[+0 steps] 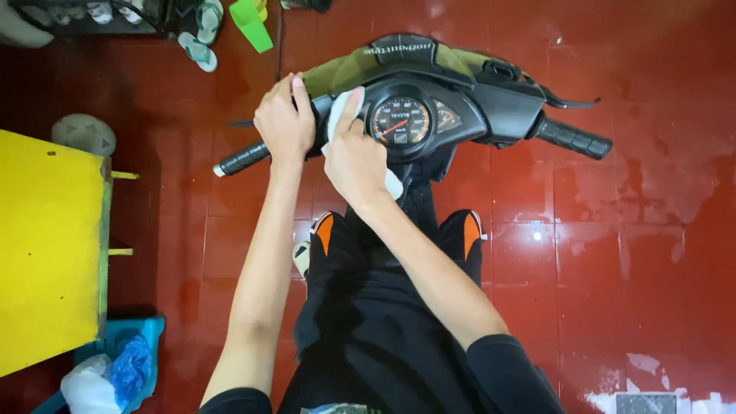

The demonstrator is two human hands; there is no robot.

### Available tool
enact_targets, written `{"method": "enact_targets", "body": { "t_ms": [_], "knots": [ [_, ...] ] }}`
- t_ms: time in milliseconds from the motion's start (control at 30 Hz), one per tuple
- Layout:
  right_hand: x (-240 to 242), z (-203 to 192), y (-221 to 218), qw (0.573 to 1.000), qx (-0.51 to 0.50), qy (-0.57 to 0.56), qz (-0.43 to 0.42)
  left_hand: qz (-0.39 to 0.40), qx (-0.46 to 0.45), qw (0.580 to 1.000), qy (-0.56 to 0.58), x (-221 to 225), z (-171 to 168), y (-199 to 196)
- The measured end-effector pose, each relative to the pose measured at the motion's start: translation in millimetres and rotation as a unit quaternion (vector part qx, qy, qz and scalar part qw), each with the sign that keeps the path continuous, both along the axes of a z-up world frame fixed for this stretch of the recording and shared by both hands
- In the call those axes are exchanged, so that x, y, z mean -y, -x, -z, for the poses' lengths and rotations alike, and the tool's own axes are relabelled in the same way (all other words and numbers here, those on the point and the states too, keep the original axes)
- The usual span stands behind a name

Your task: The person wipes the dashboard and handlebars of a black scooter using a white cloth. They clean the area around the speedometer and the left handlebar controls repeatedly.

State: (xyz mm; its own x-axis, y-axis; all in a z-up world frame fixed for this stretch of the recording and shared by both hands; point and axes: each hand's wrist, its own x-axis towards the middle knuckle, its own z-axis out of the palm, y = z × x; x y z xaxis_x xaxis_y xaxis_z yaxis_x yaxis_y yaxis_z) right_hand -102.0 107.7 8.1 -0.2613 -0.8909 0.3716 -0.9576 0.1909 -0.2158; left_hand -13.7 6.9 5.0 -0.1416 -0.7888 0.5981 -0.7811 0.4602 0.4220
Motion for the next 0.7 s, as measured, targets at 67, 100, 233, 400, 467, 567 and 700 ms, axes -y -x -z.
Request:
{"method": "enact_targets", "body": {
  "t_ms": [67, 100, 233, 400, 467, 567, 700],
  "knots": [
    [-3, 3, 3, 1.0, -0.002, 0.006, -0.022, 0.005, 0.006, 1.0, 0.003, -1, -1, -1],
    [-5, 3, 4, 0.999, -0.006, 0.016, -0.045, 0.009, 0.01, 1.0, 0.009, -2, -3, -1],
    [-11, -2, 21, 0.997, 0.011, 0.015, -0.078, 0.021, -0.008, 1.0, 0.015, -4, -5, -1],
    [-31, 10, 37, 0.924, 0.295, -0.082, -0.231, -0.055, 0.041, 0.995, 0.067, -8, 9, -5],
    [-55, 19, 44, 0.882, 0.41, -0.043, -0.227, -0.045, 0.032, 0.992, 0.113, -44, 2, 9],
    [-91, 42, 52, 0.812, 0.545, -0.011, -0.21, 0.037, 0.051, 0.987, 0.145, -72, 32, 20],
    [-127, 44, 76, 0.789, 0.585, 0.011, -0.185, 0.108, 0.079, 0.985, 0.105, -82, 47, 34]
  ]
}}
